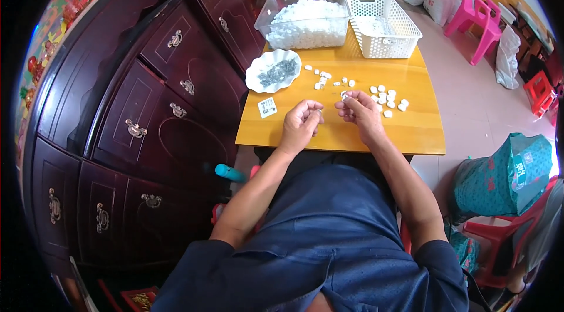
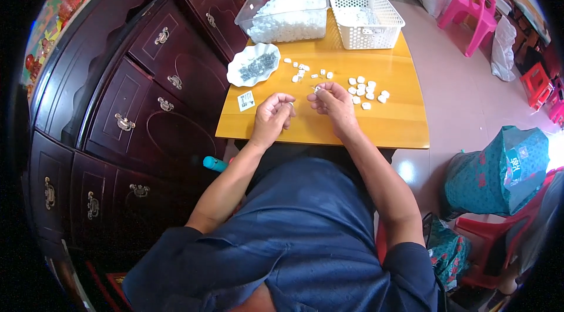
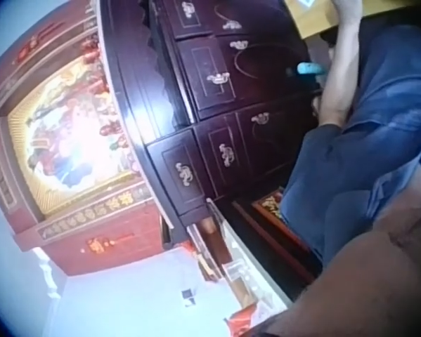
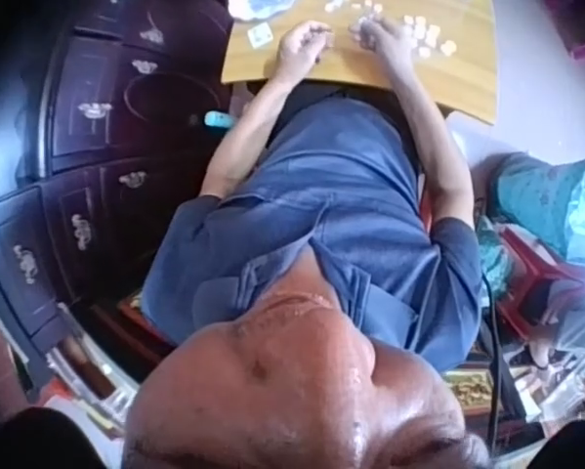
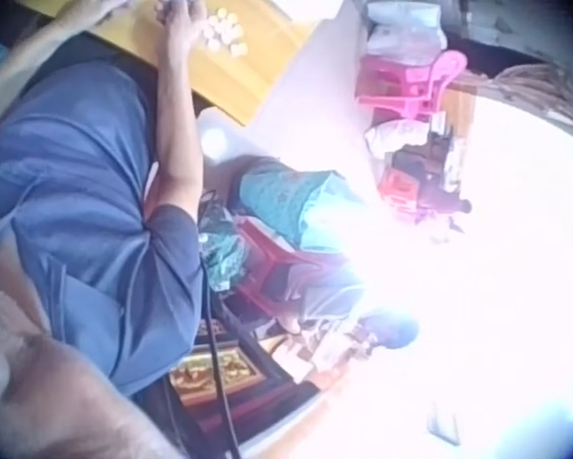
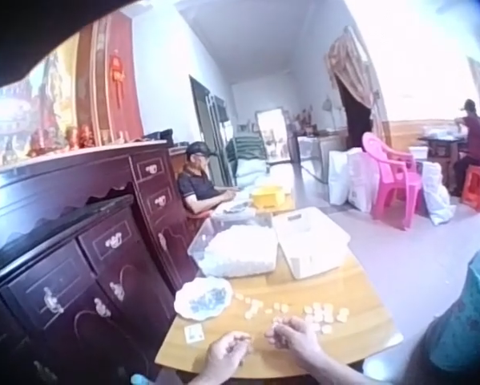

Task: The recorder sits at a table and manually assembles small white plastic components by inserting metal pins into them.

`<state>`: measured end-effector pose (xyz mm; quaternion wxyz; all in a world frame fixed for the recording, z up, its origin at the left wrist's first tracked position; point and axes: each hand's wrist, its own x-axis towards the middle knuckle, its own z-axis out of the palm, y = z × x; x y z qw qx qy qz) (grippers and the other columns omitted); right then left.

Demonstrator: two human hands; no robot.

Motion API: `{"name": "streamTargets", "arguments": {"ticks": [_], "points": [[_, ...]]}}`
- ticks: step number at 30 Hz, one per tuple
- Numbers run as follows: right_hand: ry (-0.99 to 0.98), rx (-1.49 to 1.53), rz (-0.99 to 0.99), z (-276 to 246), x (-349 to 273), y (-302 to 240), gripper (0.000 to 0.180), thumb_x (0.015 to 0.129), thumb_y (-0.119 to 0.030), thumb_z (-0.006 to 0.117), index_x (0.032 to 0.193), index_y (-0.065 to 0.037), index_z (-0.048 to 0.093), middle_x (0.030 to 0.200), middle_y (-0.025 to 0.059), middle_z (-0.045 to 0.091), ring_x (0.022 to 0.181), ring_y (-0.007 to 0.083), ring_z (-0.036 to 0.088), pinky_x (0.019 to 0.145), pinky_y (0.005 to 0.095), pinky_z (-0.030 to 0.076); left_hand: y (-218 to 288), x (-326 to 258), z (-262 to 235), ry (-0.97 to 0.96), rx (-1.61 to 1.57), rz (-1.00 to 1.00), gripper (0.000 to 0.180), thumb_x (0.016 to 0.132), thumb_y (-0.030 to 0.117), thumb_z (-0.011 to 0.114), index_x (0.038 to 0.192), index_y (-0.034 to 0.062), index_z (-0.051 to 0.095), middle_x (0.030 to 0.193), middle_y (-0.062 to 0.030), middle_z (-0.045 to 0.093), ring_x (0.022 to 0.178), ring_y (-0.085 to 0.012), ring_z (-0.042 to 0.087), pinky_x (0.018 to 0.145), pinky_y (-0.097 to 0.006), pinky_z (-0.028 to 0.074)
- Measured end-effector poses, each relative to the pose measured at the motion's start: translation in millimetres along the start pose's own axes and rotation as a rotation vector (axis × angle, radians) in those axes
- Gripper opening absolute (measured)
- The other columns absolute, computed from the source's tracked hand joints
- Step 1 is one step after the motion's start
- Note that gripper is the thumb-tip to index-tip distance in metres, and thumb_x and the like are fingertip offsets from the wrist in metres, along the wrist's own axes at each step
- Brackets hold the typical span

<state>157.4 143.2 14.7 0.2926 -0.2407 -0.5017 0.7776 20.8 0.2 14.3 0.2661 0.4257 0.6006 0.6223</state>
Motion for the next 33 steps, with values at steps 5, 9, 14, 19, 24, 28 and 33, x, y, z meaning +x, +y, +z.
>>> {"name": "streamTargets", "arguments": {"ticks": [5, 9, 14, 19, 24, 28, 33], "points": [[-0.038, -0.029, -0.003, 4, -1, 1, 0.015, 0.098, -0.017, 0.06, 0.108, -0.006, 0.061, 0.091, 0.0063, 0.072, 0.074, 0.0098, 0.065, 0.069, 0.0232, 0.05, 0, 1, -4, 0.008, -0.109, -0.059, 0.019, 0.101, 0.012, 0.058, 0.115, -0.0009, 0.061, 0.082, -0.0046, 0.068, 0.059, -0.0061, 0.056, 0.055, -0.021, 0.047], [-0.081, -0.055, -0.005, 5, -3, 1, 0.015, 0.099, -0.017, 0.059, 0.108, -0.006, 0.06, 0.091, 0.0067, 0.072, 0.075, 0.0096, 0.064, 0.069, 0.0231, 0.049, -3, 3, -8, 0.001, -0.114, -0.038, 0.02, 0.101, 0.012, 0.059, 0.117, -0.0006, 0.061, 0.082, -0.0042, 0.068, 0.062, -0.0068, 0.058, 0.058, -0.021, 0.048], [-0.126, -0.105, 0.004, 5, -3, 6, 0.014, 0.099, -0.018, 0.058, 0.108, -0.007, 0.06, 0.091, 0.0046, 0.072, 0.076, 0.0085, 0.064, 0.069, 0.0231, 0.049, -1, 3, -11, -0.034, -0.112, -0.025, 0.021, 0.098, 0.007, 0.062, 0.118, -0.0006, 0.061, 0.085, -0.0044, 0.068, 0.066, -0.0066, 0.06, 0.061, -0.021, 0.05], [-0.165, -0.149, 0.008, 5, -2, 7, 0.014, 0.099, -0.016, 0.058, 0.108, -0.005, 0.06, 0.092, 0.0058, 0.072, 0.077, 0.009, 0.064, 0.069, 0.0235, 0.05, 3, 1, -9, -0.034, -0.128, -0.044, 0.024, 0.095, 0.002, 0.064, 0.118, -0.0006, 0.061, 0.092, -0.0047, 0.069, 0.073, -0.0056, 0.062, 0.065, -0.021, 0.052], [-0.175, -0.189, 0.02, 8, -4, 5, 0.012, 0.099, -0.018, 0.059, 0.106, -0.008, 0.061, 0.089, 0.0024, 0.072, 0.074, 0.0069, 0.063, 0.068, 0.0221, 0.048, -7, 4, -10, -0.02, -0.068, 0.021, 0.025, 0.094, 0.004, 0.067, 0.118, 0.0013, 0.062, 0.091, -0.0005, 0.068, 0.071, -0.0035, 0.06, 0.065, -0.019, 0.051], [-0.17, -0.216, 0.003, 9, -5, 4, 0.014, 0.098, -0.016, 0.058, 0.106, -0.005, 0.061, 0.089, 0.0065, 0.073, 0.074, 0.01, 0.064, 0.067, 0.0235, 0.05, -6, 3, -11, -0.026, -0.047, 0.032, 0.025, 0.093, 0.004, 0.069, 0.118, 0.0015, 0.063, 0.091, 0.001, 0.065, 0.071, -0.0031, 0.059, 0.064, -0.018, 0.051], [-0.175, -0.221, 0.011, 9, -5, 5, 0.015, 0.098, -0.017, 0.06, 0.107, -0.005, 0.061, 0.09, 0.0065, 0.073, 0.074, 0.0106, 0.065, 0.067, 0.0239, 0.05, -10, 4, -12, -0.032, -0.043, 0.042, 0.026, 0.093, 0.005, 0.07, 0.117, 0.0018, 0.063, 0.092, 0.0009, 0.066, 0.071, -0.0029, 0.059, 0.064, -0.018, 0.05]]}}
